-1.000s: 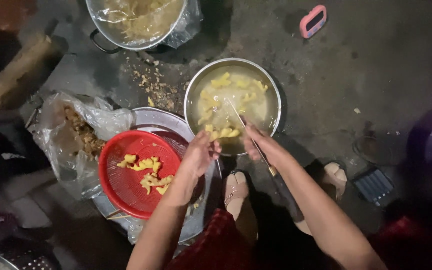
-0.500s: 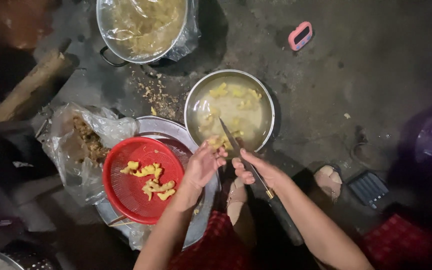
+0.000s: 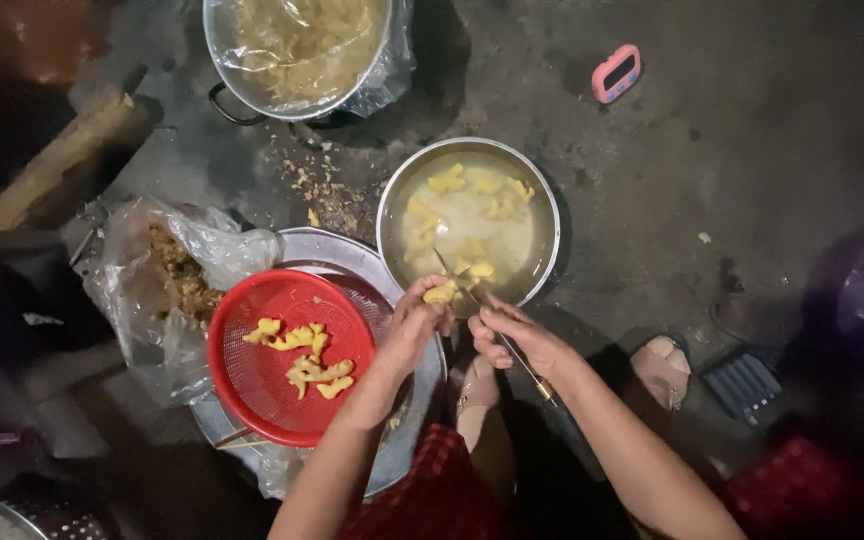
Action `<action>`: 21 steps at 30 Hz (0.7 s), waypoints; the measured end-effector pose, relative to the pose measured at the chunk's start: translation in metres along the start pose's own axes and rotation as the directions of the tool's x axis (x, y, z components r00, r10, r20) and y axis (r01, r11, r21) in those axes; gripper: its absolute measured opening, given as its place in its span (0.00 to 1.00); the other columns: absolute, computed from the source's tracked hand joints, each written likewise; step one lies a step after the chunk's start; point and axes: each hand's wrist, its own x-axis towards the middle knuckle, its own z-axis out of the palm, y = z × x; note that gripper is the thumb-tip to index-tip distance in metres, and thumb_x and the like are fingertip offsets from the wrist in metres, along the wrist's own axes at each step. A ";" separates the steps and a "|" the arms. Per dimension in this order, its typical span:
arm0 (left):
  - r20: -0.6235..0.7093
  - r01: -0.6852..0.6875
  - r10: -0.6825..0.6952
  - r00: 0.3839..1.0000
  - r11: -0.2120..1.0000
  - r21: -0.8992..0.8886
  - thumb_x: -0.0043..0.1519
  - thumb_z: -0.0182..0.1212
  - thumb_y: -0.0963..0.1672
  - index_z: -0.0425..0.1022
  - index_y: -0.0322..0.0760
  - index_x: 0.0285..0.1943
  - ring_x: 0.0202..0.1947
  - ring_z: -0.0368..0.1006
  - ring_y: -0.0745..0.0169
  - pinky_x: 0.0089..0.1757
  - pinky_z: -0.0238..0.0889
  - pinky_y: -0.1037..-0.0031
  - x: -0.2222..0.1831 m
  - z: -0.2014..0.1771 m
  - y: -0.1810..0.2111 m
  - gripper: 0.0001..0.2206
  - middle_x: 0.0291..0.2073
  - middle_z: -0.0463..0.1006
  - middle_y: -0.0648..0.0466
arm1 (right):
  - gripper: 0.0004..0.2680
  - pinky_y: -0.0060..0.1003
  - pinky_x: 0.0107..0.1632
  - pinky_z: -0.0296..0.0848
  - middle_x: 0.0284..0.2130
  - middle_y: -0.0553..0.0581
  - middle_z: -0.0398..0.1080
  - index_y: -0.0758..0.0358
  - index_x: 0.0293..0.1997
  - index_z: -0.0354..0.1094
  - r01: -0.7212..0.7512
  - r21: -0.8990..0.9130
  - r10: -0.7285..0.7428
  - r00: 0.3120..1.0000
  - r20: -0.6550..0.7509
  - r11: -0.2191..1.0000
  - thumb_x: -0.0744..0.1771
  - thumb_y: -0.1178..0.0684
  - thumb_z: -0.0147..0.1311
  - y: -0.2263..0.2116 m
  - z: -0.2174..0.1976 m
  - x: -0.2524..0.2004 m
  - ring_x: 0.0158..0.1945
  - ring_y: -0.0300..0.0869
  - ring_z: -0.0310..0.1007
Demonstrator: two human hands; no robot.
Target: Peeling and trimming ginger roots with a knife and sorting them into a strainer.
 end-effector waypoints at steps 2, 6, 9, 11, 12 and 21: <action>0.004 -0.015 0.016 1.000 1.000 -0.020 0.58 0.59 0.43 0.65 0.30 0.62 0.34 0.73 0.60 0.28 0.74 0.74 -0.004 0.014 0.019 0.22 0.39 0.71 0.50 | 0.20 0.24 0.18 0.60 0.28 0.52 0.51 0.46 0.73 0.44 0.022 -0.063 -0.022 1.000 0.015 0.998 0.72 0.50 0.46 -0.004 -0.001 -0.007 0.21 0.36 0.56; -0.014 -0.013 0.013 1.000 1.000 -0.015 0.56 0.58 0.35 0.62 0.26 0.70 0.36 0.77 0.52 0.33 0.80 0.69 -0.013 0.018 0.039 0.28 0.42 0.74 0.41 | 0.28 0.21 0.19 0.61 0.29 0.51 0.53 0.44 0.79 0.25 0.161 -0.243 -0.156 0.987 0.039 0.957 0.72 0.48 0.44 -0.033 0.027 -0.023 0.22 0.31 0.57; -0.012 -0.009 0.010 1.000 1.000 0.014 0.53 0.59 0.31 0.60 0.24 0.70 0.35 0.78 0.51 0.34 0.81 0.69 -0.011 0.016 0.036 0.31 0.42 0.76 0.39 | 0.29 0.22 0.17 0.59 0.27 0.52 0.53 0.41 0.78 0.20 0.177 -0.256 -0.166 0.984 0.068 0.950 0.72 0.49 0.44 -0.043 0.031 -0.027 0.19 0.32 0.54; -0.005 0.010 -0.010 1.000 0.999 0.040 0.53 0.61 0.31 0.62 0.25 0.69 0.35 0.79 0.53 0.34 0.81 0.68 -0.010 0.009 0.030 0.31 0.43 0.77 0.40 | 0.31 0.20 0.17 0.57 0.26 0.50 0.54 0.44 0.79 0.20 0.151 -0.302 -0.139 0.988 0.062 0.941 0.71 0.49 0.46 -0.035 0.039 -0.031 0.19 0.31 0.53; -0.002 0.023 -0.023 1.000 0.998 0.065 0.53 0.63 0.31 0.63 0.25 0.68 0.35 0.79 0.54 0.33 0.82 0.68 -0.008 0.006 0.028 0.30 0.43 0.78 0.42 | 0.32 0.19 0.18 0.55 0.25 0.49 0.56 0.47 0.79 0.20 0.123 -0.349 -0.109 0.992 0.061 0.929 0.71 0.50 0.48 -0.032 0.044 -0.031 0.19 0.29 0.53; -0.105 0.140 -0.137 0.985 0.990 0.022 0.61 0.58 0.34 0.69 0.25 0.61 0.23 0.76 0.58 0.22 0.76 0.76 -0.018 -0.005 0.034 0.18 0.37 0.76 0.42 | 0.19 0.29 0.18 0.60 0.16 0.55 0.62 0.65 0.53 0.69 0.025 -0.266 -0.113 0.941 -0.320 0.964 0.70 0.37 0.49 -0.026 -0.083 -0.001 0.19 0.36 0.61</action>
